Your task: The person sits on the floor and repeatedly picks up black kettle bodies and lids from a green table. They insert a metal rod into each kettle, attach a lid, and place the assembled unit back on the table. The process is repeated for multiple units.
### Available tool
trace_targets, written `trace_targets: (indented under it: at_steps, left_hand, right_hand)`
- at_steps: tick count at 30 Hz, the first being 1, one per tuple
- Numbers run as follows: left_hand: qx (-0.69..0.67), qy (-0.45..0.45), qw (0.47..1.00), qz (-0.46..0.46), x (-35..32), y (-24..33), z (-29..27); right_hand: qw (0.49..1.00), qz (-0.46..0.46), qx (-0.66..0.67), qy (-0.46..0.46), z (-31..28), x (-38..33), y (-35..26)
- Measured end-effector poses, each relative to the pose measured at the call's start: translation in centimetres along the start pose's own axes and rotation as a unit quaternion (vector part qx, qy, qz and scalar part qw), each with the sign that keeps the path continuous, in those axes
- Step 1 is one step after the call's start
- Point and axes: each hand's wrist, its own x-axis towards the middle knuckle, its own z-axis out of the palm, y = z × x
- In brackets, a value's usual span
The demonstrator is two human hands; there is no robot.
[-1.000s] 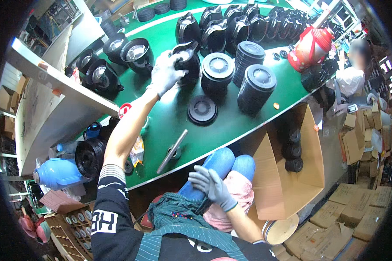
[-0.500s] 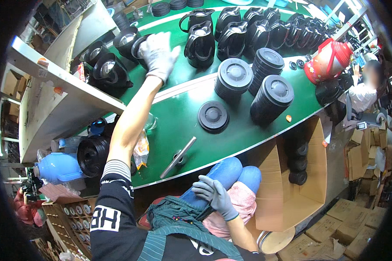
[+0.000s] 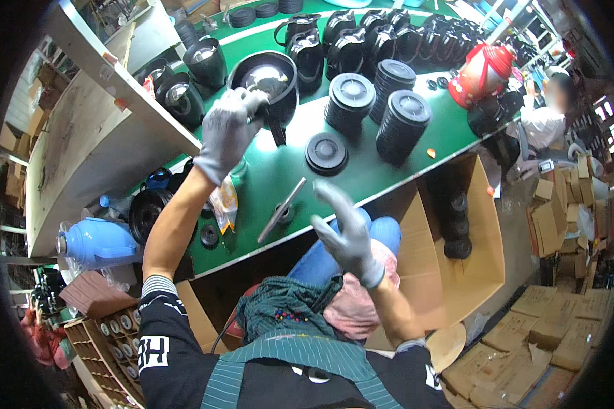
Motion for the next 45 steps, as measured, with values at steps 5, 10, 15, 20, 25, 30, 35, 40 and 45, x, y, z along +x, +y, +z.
trace_targets:
  at_steps: [5, 10, 15, 20, 25, 30, 35, 40, 45]
  left_hand:
    - [-0.088, -0.021, 0.995, 0.045, -5.8, 9.0, -5.7]
    - [-0.101, -0.091, 0.99, 0.037, -12.7, 13.7, -7.5]
    - [-0.413, 0.133, 0.87, -0.235, -21.6, 12.8, -6.0]
    - [-0.556, -0.088, 0.665, -0.492, -28.6, 8.2, -1.7]
    - [-0.446, -0.242, 0.843, -0.178, -31.8, 6.8, 1.8]
    - [-0.544, -0.262, 0.755, -0.255, -33.8, 4.9, 4.7]
    - [-0.428, -0.245, 0.836, -0.239, -29.1, 5.8, 1.2]
    - [-0.374, -0.199, 0.866, -0.265, -30.6, 4.2, 1.7]
    - [-0.37, -0.204, 0.869, -0.256, -31.9, 2.9, 2.4]
  right_hand:
    - [0.916, -0.218, -0.335, 0.015, -0.5, 6.1, -4.2]
    - [0.955, -0.215, -0.201, -0.04, -0.5, 0.4, -4.7]
    - [0.989, -0.106, -0.107, -0.012, -1.8, -5.8, -4.0]
    - [0.991, -0.13, 0.01, 0.006, -2.2, -6.8, -4.4]
    - [0.978, -0.112, 0.174, -0.026, -1.8, -6.6, -3.2]
    - [0.984, -0.107, 0.073, -0.126, -1.0, -6.1, -2.4]
    - [0.959, -0.165, 0.038, -0.228, -0.8, -1.9, -0.5]
    - [0.999, 0.01, -0.042, -0.01, 1.4, 6.3, 10.0]
    - [0.868, 0.164, -0.466, -0.042, 6.0, 11.2, 21.2]
